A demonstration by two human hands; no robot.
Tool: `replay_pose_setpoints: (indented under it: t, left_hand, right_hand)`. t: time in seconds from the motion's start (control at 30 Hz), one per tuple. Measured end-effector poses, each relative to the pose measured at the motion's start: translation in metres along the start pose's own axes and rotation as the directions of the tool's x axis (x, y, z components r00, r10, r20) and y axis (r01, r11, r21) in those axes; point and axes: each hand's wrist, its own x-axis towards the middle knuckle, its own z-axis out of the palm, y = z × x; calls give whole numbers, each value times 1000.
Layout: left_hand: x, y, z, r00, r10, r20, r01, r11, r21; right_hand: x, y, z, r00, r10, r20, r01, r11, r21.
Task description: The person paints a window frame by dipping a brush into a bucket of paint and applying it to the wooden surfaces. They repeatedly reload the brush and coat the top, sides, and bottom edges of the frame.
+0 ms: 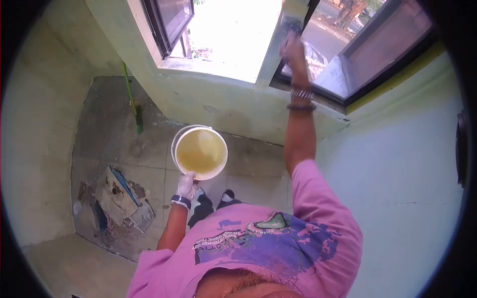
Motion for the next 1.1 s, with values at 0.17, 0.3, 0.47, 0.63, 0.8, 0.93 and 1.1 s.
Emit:
replay_pose_setpoints:
  t: [0.17, 0.3, 0.47, 0.63, 0.8, 0.93, 1.1]
  left_hand:
    - [-9, 3, 4, 999, -33, 40, 32, 999, 44]
    - [-13, 7, 3, 998, -3, 68, -2, 998, 60]
    - [5, -2, -8, 998, -44, 40, 41, 997, 70]
    - [13, -3, -3, 999, -31, 21, 29, 994, 106]
    - [9, -6, 8, 1000, -8, 16, 7, 999, 46]
    - [2, -6, 2, 999, -47, 22, 43, 986, 159]
    - [2, -7, 11, 999, -1, 35, -3, 996, 91]
  right_hand:
    - [-83, 200, -9, 807, 588, 56, -585, 784, 206]
    - [-56, 233, -36, 645, 727, 235, -729, 494, 474]
    - [-5, -31, -21, 993, 81, 88, -81, 997, -1]
    - [36, -212, -4, 882, -425, 204, 372, 893, 255]
    - [50, -102, -2, 975, -176, 135, 155, 976, 153]
    - [-9, 148, -28, 939, 12, 344, -90, 973, 212]
    - [-159, 144, -22, 855, 502, 132, -492, 865, -101]
